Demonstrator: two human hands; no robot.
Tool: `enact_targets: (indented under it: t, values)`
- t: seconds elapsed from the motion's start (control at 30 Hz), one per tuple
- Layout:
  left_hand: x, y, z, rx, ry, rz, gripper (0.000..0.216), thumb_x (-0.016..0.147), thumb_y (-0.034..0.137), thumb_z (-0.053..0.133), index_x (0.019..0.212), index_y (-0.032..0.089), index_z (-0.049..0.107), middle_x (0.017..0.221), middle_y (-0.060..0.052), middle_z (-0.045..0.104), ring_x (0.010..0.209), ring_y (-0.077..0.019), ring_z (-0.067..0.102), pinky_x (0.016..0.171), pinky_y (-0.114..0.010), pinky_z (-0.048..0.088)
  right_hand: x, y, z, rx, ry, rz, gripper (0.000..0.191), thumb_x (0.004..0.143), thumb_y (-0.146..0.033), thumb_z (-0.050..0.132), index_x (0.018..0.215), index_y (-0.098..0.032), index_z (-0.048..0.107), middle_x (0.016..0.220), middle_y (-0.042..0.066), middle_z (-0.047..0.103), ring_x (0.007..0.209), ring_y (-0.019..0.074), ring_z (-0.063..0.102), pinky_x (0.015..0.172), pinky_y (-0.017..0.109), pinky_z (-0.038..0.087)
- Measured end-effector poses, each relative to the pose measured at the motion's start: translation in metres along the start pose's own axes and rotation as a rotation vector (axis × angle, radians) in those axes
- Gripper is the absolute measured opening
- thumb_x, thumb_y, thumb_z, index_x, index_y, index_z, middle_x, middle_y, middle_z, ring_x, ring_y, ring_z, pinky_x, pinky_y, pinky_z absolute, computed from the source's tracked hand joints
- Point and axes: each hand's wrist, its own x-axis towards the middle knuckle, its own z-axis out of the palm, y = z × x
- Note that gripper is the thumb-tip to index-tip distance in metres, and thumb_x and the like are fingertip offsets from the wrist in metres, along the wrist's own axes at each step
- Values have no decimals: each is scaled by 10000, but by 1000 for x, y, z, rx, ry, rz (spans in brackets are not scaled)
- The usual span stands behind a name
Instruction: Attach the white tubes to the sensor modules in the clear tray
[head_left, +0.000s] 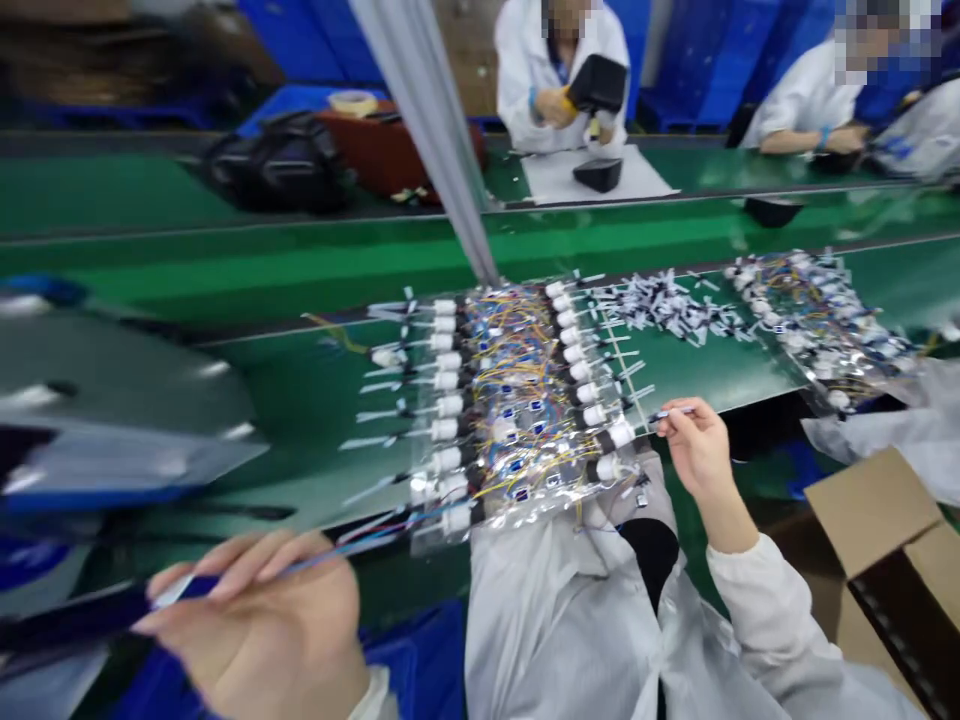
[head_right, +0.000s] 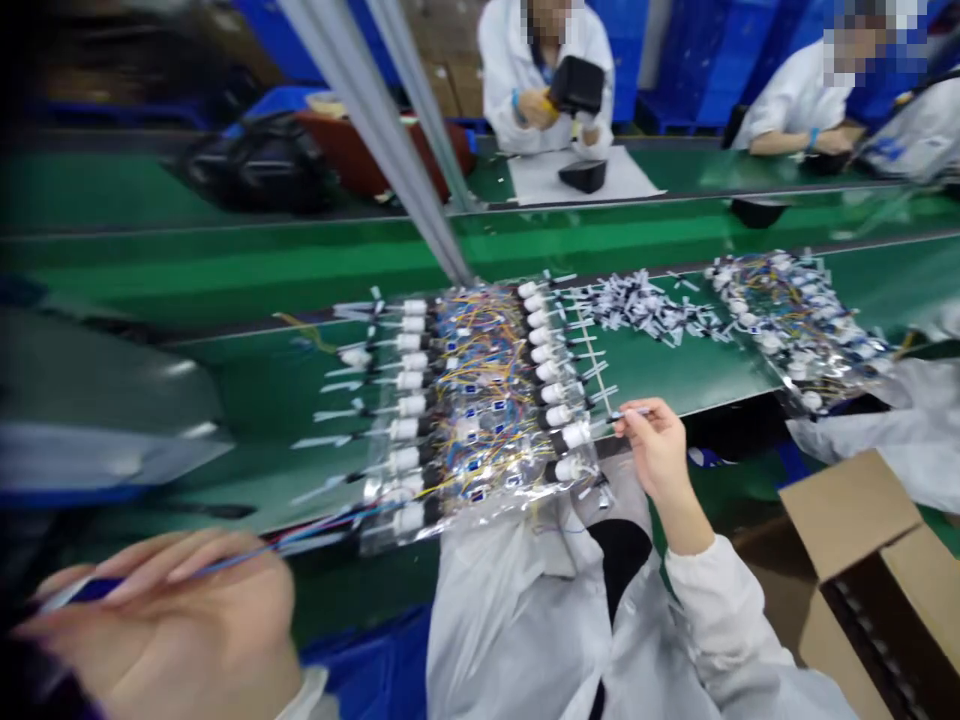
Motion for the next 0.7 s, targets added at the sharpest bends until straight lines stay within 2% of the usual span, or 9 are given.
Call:
enact_targets:
  t: [0.07, 0.13, 0.23, 0.4, 0.47, 0.53, 0.57, 0.63, 0.7]
  values:
    - [10, -3, -14, -171, 55, 183, 307, 620, 491, 973, 781, 418, 721, 817, 228, 700, 650, 29, 578, 625, -29, 501, 4, 2, 3, -18, -26, -31, 224, 774, -252, 868, 872, -193, 675, 882, 13, 729, 647, 107, 677, 649, 260, 584]
    - [20, -4, -24, -259, 9, 233, 379, 575, 365, 1019, 798, 351, 714, 797, 219, 671, 619, 70, 536, 655, 27, 464, 5, 6, 4, -55, -47, -62, 215, 788, -250, 857, 882, -196, 671, 882, 12, 727, 650, 111, 683, 654, 268, 586]
    - [28, -5, -33, -180, -50, 238, 374, 628, 325, 1002, 892, 343, 737, 886, 158, 665, 691, 39, 551, 707, -14, 496, 3, 15, 3, -182, -69, -91, 228, 783, -266, 862, 883, -191, 670, 861, 18, 724, 634, 124, 681, 639, 283, 583]
    - [16, -26, -28, 114, -51, 330, 406, 582, 331, 1005, 920, 248, 797, 825, 23, 681, 667, -73, 576, 573, -171, 517, -4, 23, -5, -349, -78, -202, 208, 769, -245, 868, 868, -186, 695, 848, 27, 694, 720, 151, 680, 647, 286, 571]
    - [5, -40, -18, 270, -180, 318, 366, 622, 276, 984, 945, 239, 815, 788, -3, 714, 636, -112, 620, 544, -214, 529, -8, 20, -2, -389, -123, -304, 112, 822, -232, 821, 871, -201, 725, 865, 38, 698, 814, 176, 694, 726, 320, 584]
    - [-5, -55, -3, 434, -398, 321, 288, 677, 238, 955, 936, 237, 829, 823, -37, 758, 685, -160, 690, 577, -255, 576, -12, 13, 7, -430, -192, -407, 15, 875, -210, 767, 884, -219, 759, 896, 53, 718, 906, 204, 708, 843, 379, 589]
    - [-9, -62, 6, 498, -510, 332, 253, 700, 230, 944, 929, 238, 836, 858, -54, 776, 739, -181, 721, 621, -276, 604, -14, 9, 14, -435, -224, -436, 38, 891, -196, 749, 901, -226, 769, 914, 58, 726, 930, 213, 715, 880, 403, 587]
    - [-16, -74, 27, 562, -676, 365, 233, 752, 231, 914, 974, 248, 844, 931, -78, 799, 829, -203, 753, 716, -310, 639, -20, 3, 27, -394, -264, -420, 106, 901, -171, 737, 973, -244, 765, 931, 53, 729, 911, 216, 731, 875, 418, 598]
    - [-20, -86, 46, 564, -761, 368, 215, 817, 247, 867, 1030, 251, 841, 978, -91, 807, 874, -206, 765, 779, -331, 652, -26, 0, 39, -341, -298, -358, 156, 902, -161, 737, 1024, -259, 744, 924, 42, 721, 851, 204, 735, 818, 404, 614]
